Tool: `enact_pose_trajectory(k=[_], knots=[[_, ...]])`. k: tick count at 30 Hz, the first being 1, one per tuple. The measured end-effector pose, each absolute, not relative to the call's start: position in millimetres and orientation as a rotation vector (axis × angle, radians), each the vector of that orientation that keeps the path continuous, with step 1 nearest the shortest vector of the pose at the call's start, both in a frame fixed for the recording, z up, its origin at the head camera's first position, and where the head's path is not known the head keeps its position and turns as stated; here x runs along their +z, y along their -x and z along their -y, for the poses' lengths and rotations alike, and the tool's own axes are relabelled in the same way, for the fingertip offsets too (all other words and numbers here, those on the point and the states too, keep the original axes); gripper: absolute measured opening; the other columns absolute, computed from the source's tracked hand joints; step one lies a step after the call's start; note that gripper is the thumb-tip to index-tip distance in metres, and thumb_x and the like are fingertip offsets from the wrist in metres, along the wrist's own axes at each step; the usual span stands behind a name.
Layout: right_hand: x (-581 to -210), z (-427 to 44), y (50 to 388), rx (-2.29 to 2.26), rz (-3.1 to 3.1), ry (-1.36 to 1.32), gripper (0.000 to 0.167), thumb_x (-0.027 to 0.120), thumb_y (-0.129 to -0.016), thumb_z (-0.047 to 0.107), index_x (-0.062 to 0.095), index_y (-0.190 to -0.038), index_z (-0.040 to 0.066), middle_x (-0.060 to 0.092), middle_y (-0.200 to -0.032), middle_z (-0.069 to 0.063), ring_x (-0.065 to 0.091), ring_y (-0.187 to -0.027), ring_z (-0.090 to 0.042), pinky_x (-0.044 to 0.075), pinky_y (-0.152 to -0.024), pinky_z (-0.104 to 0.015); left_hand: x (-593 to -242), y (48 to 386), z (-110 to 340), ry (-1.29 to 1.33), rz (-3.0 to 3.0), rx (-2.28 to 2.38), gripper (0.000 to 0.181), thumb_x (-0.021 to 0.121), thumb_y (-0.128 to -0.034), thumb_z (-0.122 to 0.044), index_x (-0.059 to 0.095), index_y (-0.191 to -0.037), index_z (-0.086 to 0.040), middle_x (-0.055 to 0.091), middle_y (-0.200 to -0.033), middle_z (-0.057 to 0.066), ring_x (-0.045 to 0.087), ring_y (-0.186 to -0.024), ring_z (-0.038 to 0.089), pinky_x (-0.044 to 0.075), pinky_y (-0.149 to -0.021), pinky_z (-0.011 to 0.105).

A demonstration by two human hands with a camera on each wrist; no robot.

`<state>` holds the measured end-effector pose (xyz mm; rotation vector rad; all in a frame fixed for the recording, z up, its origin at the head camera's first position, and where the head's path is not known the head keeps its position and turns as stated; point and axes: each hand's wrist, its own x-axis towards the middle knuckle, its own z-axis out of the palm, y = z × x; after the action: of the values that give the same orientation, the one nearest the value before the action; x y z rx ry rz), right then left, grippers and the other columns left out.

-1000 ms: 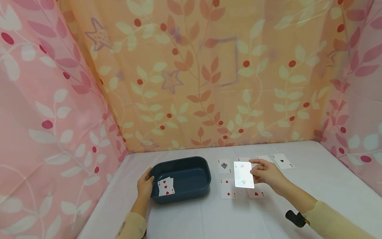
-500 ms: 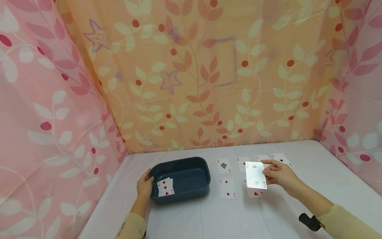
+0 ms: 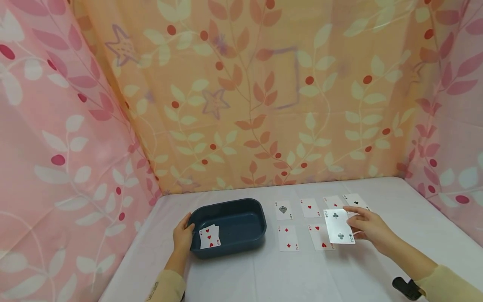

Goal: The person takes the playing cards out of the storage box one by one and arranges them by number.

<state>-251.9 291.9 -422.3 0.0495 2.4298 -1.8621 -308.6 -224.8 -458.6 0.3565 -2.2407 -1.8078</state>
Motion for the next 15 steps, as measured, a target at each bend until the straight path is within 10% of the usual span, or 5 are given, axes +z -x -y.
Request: enact_pose_trajectory(k=[15], knots=[[-436.7,-316.0,256.9,-1.715,-2.483,-0.221,0.056,0.05,-0.098,0.009,0.027,-0.147,-0.007,0.057,-0.101,-0.011,0.058,-0.079,-0.019,0.053,-0.066,-0.033,-457.5,307.1,224.9,-0.355,2.243,-1.817,0.048,0.042,-0.1001,0.002,0.034,-0.147,0.004,0.029,-0.151,0.024,0.023,-0.142,0.039,0.022,-0.114,0.049]])
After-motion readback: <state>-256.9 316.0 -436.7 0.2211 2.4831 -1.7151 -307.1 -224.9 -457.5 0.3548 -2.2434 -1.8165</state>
